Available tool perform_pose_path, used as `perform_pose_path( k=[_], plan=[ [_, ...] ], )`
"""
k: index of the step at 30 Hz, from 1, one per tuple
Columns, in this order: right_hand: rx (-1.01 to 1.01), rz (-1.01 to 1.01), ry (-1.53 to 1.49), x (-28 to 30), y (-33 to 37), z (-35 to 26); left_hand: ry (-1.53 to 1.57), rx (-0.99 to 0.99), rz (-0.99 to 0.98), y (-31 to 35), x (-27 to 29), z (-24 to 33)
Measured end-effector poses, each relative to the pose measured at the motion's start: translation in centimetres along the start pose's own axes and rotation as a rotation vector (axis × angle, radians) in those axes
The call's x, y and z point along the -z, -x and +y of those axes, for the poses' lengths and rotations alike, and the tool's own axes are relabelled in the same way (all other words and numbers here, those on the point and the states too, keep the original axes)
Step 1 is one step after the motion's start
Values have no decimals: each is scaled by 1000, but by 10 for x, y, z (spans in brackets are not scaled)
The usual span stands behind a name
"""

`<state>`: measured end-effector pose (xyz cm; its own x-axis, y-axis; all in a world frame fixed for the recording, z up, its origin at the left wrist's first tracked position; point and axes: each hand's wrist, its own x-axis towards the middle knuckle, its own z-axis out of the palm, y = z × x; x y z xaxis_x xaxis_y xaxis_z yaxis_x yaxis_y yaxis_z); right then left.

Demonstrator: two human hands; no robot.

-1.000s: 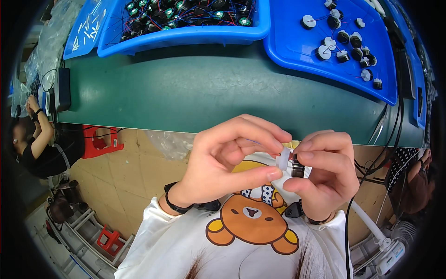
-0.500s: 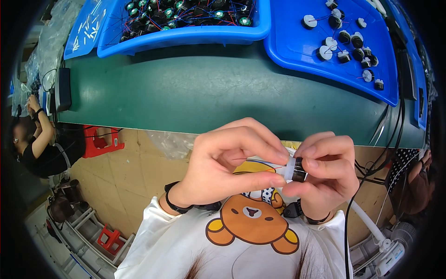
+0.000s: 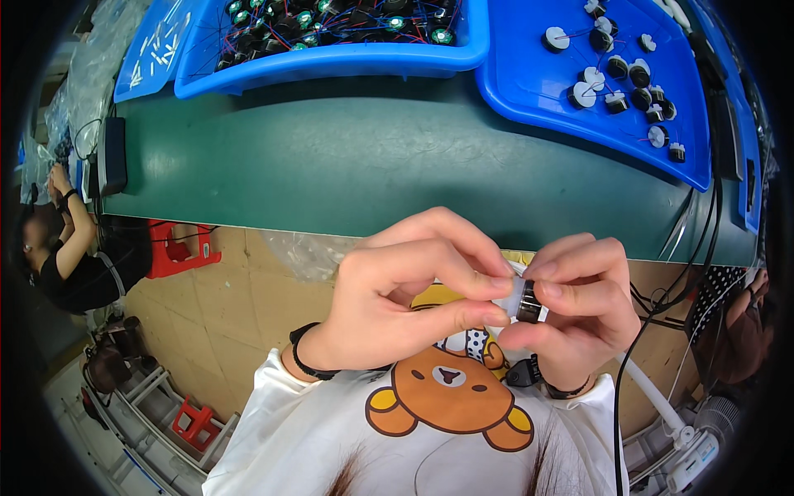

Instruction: The recorder is assembling small electronic components by inserting wires into plastic bases and attaching sensor modules.

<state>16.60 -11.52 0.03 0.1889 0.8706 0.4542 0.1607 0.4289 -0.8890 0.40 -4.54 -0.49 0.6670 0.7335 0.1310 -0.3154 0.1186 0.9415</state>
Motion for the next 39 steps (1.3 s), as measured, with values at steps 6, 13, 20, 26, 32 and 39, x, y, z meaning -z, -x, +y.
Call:
perform_pose_path(
  k=[6, 13, 20, 26, 32, 39],
  plan=[
    [4, 5, -48, -2, 0, 3, 28, -1, 19, 1, -1, 0],
    [12, 17, -8, -3, 1, 4, -30, 8, 44, 0, -3, 2],
    [51, 74, -24, -6, 5, 4, -17, -59, -14, -1, -1, -5],
    [68, 7, 112, -2, -2, 9, 284, 1, 112, -3, -15, -11],
    [12, -147, 229, 2, -10, 4, 281, 49, 181, -1, -17, -10],
    [15, -243, 248, 9, -17, 4, 345, 124, 179, 1, -15, -10]
  ],
)
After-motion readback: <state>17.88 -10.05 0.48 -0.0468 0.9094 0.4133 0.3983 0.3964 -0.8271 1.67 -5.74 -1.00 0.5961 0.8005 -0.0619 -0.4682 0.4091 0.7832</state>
